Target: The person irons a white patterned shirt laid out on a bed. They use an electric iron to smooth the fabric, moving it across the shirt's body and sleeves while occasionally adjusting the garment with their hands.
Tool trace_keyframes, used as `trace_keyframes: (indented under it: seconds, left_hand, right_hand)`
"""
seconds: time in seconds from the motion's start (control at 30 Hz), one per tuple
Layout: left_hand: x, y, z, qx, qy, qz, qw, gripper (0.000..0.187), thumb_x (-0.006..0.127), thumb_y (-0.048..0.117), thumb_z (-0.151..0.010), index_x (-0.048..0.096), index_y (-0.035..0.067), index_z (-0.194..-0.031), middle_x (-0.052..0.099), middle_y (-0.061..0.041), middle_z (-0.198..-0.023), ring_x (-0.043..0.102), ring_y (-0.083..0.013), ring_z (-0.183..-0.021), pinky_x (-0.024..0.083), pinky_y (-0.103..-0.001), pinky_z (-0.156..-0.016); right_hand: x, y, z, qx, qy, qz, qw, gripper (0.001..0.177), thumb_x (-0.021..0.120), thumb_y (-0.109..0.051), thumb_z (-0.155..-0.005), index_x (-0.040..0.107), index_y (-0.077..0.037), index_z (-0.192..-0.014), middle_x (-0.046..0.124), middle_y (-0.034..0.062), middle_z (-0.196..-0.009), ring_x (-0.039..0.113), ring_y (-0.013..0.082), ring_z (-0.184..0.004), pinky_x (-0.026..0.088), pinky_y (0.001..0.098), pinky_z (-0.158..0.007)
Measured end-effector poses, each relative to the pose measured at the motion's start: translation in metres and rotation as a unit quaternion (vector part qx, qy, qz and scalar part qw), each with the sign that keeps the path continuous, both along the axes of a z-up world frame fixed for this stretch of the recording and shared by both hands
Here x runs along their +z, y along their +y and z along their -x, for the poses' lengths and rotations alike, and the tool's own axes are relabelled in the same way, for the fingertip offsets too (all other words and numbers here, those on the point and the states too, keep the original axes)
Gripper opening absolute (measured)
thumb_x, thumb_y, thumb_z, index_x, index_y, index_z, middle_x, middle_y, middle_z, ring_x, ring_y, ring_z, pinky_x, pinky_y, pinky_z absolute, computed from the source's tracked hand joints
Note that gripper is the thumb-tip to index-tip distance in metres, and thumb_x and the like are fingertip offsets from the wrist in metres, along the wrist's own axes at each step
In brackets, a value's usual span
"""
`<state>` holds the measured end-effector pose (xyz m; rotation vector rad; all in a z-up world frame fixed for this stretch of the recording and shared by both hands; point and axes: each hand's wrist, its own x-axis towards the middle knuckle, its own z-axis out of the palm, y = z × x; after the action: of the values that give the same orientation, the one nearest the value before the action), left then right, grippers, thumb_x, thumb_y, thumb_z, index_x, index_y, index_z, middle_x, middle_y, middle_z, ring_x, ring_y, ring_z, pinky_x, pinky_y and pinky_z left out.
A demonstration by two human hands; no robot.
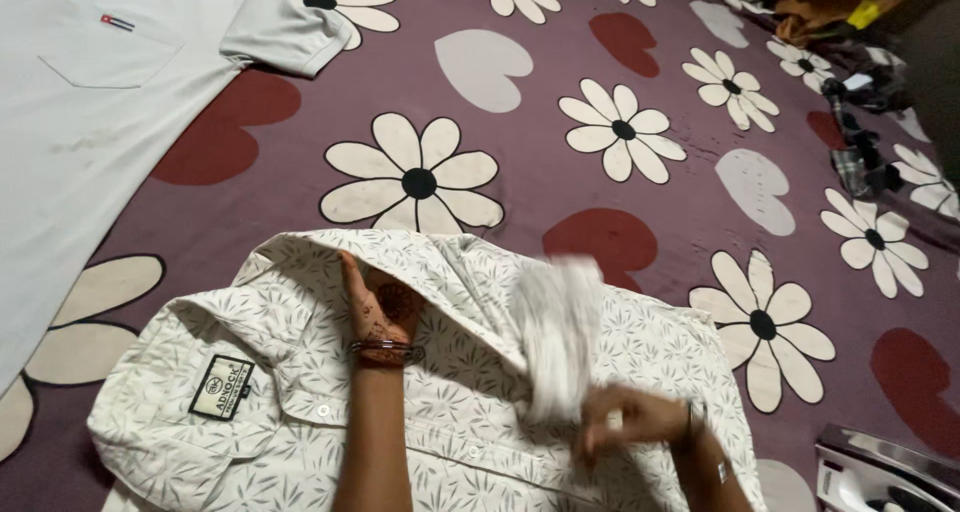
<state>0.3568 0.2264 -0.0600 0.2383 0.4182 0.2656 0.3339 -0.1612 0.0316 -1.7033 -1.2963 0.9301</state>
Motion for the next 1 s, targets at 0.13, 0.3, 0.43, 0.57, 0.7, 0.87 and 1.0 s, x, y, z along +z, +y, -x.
trace_keyframes:
  seconds: [0.13, 0.3, 0.43, 0.57, 0.7, 0.87, 1.0]
  left_hand:
    - [0.001, -0.002, 0.005, -0.021, -0.019, -0.014, 0.999, 0.094, 0.073, 0.06, -0.075, 0.046, 0.005, -0.146, 0.056, -0.017, -0.143, 0.056, -0.0328, -0.131, 0.052, -0.05, -0.103]
    - [-0.026, 0.0, -0.007, -0.06, -0.075, 0.014, 0.995, 0.049, 0.074, 0.027, -0.087, 0.06, -0.001, -0.124, 0.066, -0.015, -0.123, 0.064, -0.0296, -0.115, 0.054, -0.047, -0.1]
    - [-0.081, 0.011, -0.024, -0.079, -0.052, 0.061, 0.994, 0.016, 0.07, 0.015, -0.089, 0.065, 0.001, -0.097, 0.069, -0.014, -0.101, 0.069, -0.0305, -0.097, 0.056, -0.047, -0.091]
    - [-0.111, 0.004, -0.026, -0.002, -0.064, 0.024, 0.998, 0.021, 0.066, 0.018, -0.088, 0.066, -0.001, -0.095, 0.07, -0.014, -0.097, 0.071, -0.028, -0.094, 0.057, -0.043, -0.09]
    - [-0.084, 0.011, -0.026, -0.062, 0.04, 0.065, 0.995, 0.016, 0.066, 0.012, -0.08, 0.063, 0.0, -0.09, 0.071, -0.012, -0.093, 0.07, -0.0295, -0.088, 0.058, -0.044, -0.089]
    - [-0.101, 0.016, -0.027, -0.079, 0.061, 0.052, 0.994, 0.012, 0.063, 0.009, -0.075, 0.062, 0.001, -0.085, 0.071, -0.011, -0.085, 0.07, -0.029, -0.079, 0.058, -0.042, -0.084]
    - [-0.158, 0.024, -0.041, -0.031, 0.074, -0.141, 0.987, 0.009, 0.067, 0.003, -0.083, 0.065, -0.006, -0.081, 0.065, -0.011, -0.081, 0.063, -0.024, -0.075, 0.054, -0.036, -0.078]
  right_hand:
    - [0.04, 0.0, 0.07, -0.04, 0.174, 0.191, 0.965, 0.027, 0.068, -0.026, -0.104, 0.078, -0.006, -0.119, 0.081, 0.0074, -0.109, 0.076, 0.0176, -0.091, 0.058, 0.0309, -0.075]
    - [0.071, 0.034, 0.069, -0.181, 0.095, 0.2, 0.958, 0.037, 0.069, -0.033, -0.097, 0.073, -0.01, -0.127, 0.081, 0.0076, -0.107, 0.077, 0.0181, -0.092, 0.061, 0.0308, -0.078]
    - [0.058, 0.065, 0.068, -0.328, -0.246, 0.048, 0.911, 0.06, 0.077, -0.031, -0.086, 0.061, -0.006, -0.138, 0.067, 0.0202, -0.123, 0.064, 0.0299, -0.11, 0.056, 0.0381, -0.088]
    - [0.034, 0.072, 0.06, -0.334, -0.053, 0.266, 0.903, 0.09, 0.087, -0.018, -0.078, 0.039, -0.022, -0.155, 0.069, 0.0001, -0.122, 0.062, 0.0202, -0.09, 0.06, 0.0321, -0.084]
    - [0.045, 0.02, 0.042, -0.283, -0.202, 0.087, 0.934, 0.04, 0.084, -0.004, -0.077, 0.072, -0.012, -0.114, 0.071, 0.0028, -0.109, 0.07, 0.0197, -0.097, 0.062, 0.0332, -0.082]
    - [0.107, -0.056, 0.053, -0.388, -0.55, 0.086, 0.734, 0.015, 0.076, -0.003, -0.077, 0.066, -0.01, -0.085, 0.065, 0.0061, -0.114, 0.063, 0.029, -0.109, 0.053, 0.0455, -0.088]
    - [0.087, -0.095, 0.074, -0.32, -0.621, 0.278, 0.659, 0.018, 0.072, -0.003, -0.079, 0.075, -0.019, -0.071, 0.073, 0.0056, -0.117, 0.069, 0.0272, -0.108, 0.045, 0.057, -0.104]
